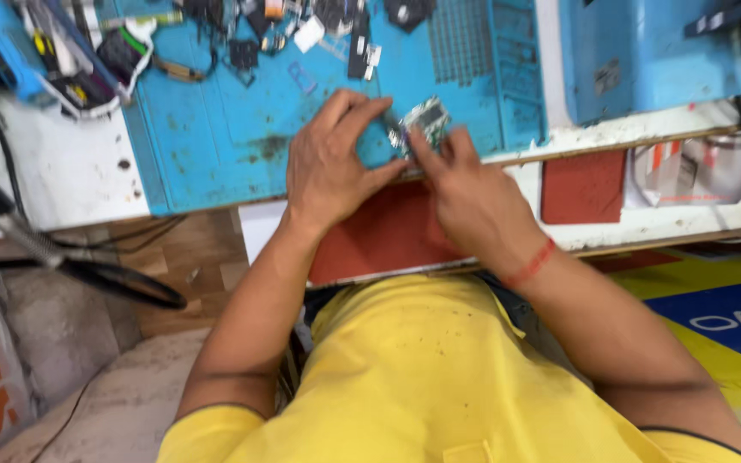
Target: The person cleans a small green circuit board with a brush, then uses a soldering iron to work on specific components on the board. The workspace is cluttered with various electronic parts and tools.
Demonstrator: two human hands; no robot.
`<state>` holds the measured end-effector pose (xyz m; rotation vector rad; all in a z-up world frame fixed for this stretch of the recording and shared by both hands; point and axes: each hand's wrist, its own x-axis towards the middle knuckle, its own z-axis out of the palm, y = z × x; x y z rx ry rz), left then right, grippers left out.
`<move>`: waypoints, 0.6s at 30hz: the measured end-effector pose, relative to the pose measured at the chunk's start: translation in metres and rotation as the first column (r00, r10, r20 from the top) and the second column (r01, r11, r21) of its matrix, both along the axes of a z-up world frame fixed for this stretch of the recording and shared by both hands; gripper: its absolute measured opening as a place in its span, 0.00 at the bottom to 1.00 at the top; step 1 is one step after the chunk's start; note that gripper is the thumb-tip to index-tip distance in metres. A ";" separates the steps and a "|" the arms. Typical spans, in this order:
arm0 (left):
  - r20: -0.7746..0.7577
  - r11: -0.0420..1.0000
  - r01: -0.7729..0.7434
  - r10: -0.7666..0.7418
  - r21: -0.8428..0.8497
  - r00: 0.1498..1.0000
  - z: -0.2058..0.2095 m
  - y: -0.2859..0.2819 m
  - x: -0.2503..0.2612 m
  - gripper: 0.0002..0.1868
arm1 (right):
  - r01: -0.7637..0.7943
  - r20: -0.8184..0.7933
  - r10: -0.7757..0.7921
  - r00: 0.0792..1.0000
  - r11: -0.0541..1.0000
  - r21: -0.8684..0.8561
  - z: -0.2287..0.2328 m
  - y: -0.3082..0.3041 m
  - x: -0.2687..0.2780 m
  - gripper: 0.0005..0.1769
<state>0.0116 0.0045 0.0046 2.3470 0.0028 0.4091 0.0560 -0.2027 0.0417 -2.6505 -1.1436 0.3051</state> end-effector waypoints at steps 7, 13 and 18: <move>0.054 0.990 0.042 -0.050 0.138 0.997 -0.001 -0.004 -0.003 0.28 | 0.111 0.072 -0.113 0.991 0.993 0.028 -0.001 -0.018 0.002 0.36; 0.027 0.990 0.020 -0.024 0.140 0.999 -0.003 -0.006 -0.003 0.21 | 0.058 0.076 -0.065 0.995 0.995 0.086 -0.025 -0.029 -0.002 0.37; 0.007 0.990 -0.001 0.000 0.141 1.000 -0.002 -0.003 0.009 0.22 | 0.078 -0.057 -0.078 0.995 0.997 0.001 -0.033 -0.035 0.007 0.33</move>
